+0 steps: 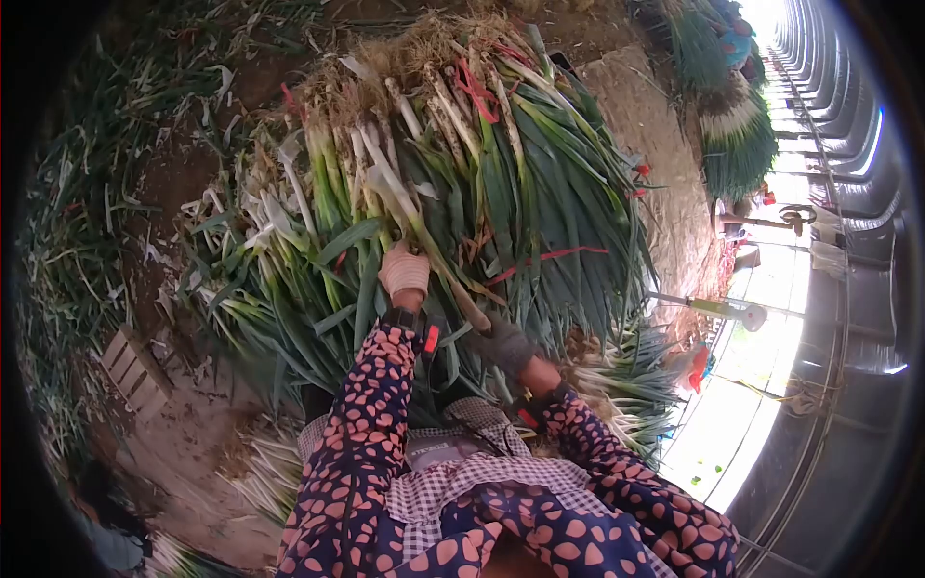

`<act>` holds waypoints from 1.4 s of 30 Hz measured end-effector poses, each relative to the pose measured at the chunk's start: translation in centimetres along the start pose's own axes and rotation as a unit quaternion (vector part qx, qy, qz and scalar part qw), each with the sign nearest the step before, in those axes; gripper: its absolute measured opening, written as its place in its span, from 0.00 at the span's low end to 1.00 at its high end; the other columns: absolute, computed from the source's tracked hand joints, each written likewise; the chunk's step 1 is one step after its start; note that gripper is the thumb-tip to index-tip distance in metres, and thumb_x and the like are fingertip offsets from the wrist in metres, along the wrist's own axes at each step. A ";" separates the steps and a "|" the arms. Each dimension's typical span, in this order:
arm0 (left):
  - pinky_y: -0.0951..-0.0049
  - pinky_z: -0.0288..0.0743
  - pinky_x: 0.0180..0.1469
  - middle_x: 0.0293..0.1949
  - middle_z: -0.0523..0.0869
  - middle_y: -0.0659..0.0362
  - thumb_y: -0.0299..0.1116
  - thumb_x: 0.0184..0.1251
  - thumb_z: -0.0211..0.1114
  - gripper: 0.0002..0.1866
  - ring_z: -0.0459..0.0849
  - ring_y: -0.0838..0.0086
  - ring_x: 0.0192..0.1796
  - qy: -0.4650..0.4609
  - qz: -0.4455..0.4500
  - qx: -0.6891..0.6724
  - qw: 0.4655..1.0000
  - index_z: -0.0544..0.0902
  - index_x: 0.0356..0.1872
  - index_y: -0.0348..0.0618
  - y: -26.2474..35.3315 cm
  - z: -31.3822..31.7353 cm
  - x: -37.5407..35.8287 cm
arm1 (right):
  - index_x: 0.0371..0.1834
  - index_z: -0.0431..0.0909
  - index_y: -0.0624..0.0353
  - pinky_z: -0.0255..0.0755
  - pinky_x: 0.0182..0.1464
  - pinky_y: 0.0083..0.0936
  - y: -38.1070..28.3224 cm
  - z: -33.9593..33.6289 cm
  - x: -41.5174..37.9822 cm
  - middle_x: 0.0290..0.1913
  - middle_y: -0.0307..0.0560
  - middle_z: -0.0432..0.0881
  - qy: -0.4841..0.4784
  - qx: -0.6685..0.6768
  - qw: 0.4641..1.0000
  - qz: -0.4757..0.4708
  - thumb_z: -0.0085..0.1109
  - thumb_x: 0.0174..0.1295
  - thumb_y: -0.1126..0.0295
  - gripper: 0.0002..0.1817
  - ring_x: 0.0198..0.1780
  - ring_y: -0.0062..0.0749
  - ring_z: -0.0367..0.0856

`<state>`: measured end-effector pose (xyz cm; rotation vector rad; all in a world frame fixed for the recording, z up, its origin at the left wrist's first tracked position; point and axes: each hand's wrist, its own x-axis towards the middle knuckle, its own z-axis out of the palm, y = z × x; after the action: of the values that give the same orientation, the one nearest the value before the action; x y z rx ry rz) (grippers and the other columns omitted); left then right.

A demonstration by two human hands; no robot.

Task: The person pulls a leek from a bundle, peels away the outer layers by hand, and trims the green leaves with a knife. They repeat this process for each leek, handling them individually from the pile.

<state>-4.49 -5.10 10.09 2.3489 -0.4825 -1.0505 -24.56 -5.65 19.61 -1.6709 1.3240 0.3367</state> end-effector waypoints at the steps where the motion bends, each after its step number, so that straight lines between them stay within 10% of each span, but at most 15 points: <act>1: 0.60 0.73 0.45 0.44 0.81 0.51 0.40 0.48 0.60 0.20 0.78 0.53 0.45 -0.002 0.000 -0.019 1.000 0.76 0.45 0.46 0.2 -0.2 -0.5 | 0.48 0.69 0.62 0.70 0.42 0.34 -1.2 -0.1 0.7 0.38 0.56 0.78 0.030 0.009 0.999 -0.030 0.64 0.46 0.54 0.30 0.41 0.45 0.78; 12: 0.60 0.73 0.45 0.43 0.80 0.49 0.50 0.38 0.70 0.32 0.80 0.55 0.45 -0.019 -0.221 -0.060 0.973 0.69 0.46 0.48 2.3 3.1 2.0 | 0.45 0.70 0.63 0.69 0.43 0.38 -11.7 -3.4 11.2 0.40 0.61 0.78 -0.062 -0.229 0.968 -0.084 0.61 0.45 0.45 0.34 0.44 0.54 0.76; 19: 0.65 0.72 0.41 0.36 0.81 0.51 0.40 0.38 0.72 0.32 0.81 0.62 0.40 -0.012 0.032 -0.354 0.935 0.69 0.48 0.41 -4.6 5.2 3.5 | 0.50 0.69 0.62 0.69 0.45 0.34 -12.8 -0.3 15.2 0.42 0.60 0.77 -0.027 -0.196 0.977 -0.080 0.64 0.45 0.49 0.34 0.45 0.46 0.77; 24: 0.76 0.72 0.44 0.43 0.79 0.61 0.18 0.40 0.68 0.33 0.78 0.73 0.41 -0.138 -0.019 -0.538 0.832 0.68 0.54 0.40 -5.1 2.1 2.7 | 0.54 0.68 0.58 0.69 0.47 0.34 -11.5 1.9 18.9 0.45 0.57 0.77 -0.027 -0.078 0.992 -0.100 0.65 0.43 0.51 0.35 0.47 0.46 0.76; 30: 0.75 0.72 0.43 0.44 0.79 0.60 0.20 0.40 0.68 0.35 0.78 0.73 0.41 -0.197 -0.042 -0.568 0.798 0.67 0.56 0.40 -7.1 0.7 2.3 | 0.50 0.71 0.59 0.69 0.45 0.37 -13.4 2.6 18.5 0.44 0.58 0.77 0.033 -0.163 0.981 -0.103 0.65 0.42 0.49 0.34 0.44 0.49 0.77; 38: 0.67 0.73 0.44 0.42 0.81 0.54 0.33 0.39 0.71 0.37 0.81 0.63 0.41 -0.065 0.081 -0.414 0.904 0.67 0.56 0.45 -8.6 5.0 2.7 | 0.37 0.77 0.64 0.69 0.41 0.37 -15.0 3.4 19.9 0.36 0.60 0.79 0.055 -0.116 0.986 -0.109 0.66 0.41 0.50 0.28 0.40 0.52 0.77; 42: 0.59 0.73 0.43 0.42 0.80 0.47 0.43 0.41 0.68 0.32 0.80 0.52 0.43 -0.042 -0.051 -0.061 0.996 0.67 0.49 0.47 -3.6 -0.1 -0.7 | 0.37 0.76 0.63 0.69 0.40 0.34 -14.9 4.1 20.5 0.34 0.56 0.79 0.046 -0.155 0.981 -0.108 0.65 0.42 0.51 0.27 0.36 0.47 0.77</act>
<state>-4.45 -1.82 8.48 2.2485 -0.3211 -1.1953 -2.57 -15.35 10.52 -2.0943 1.1853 0.3528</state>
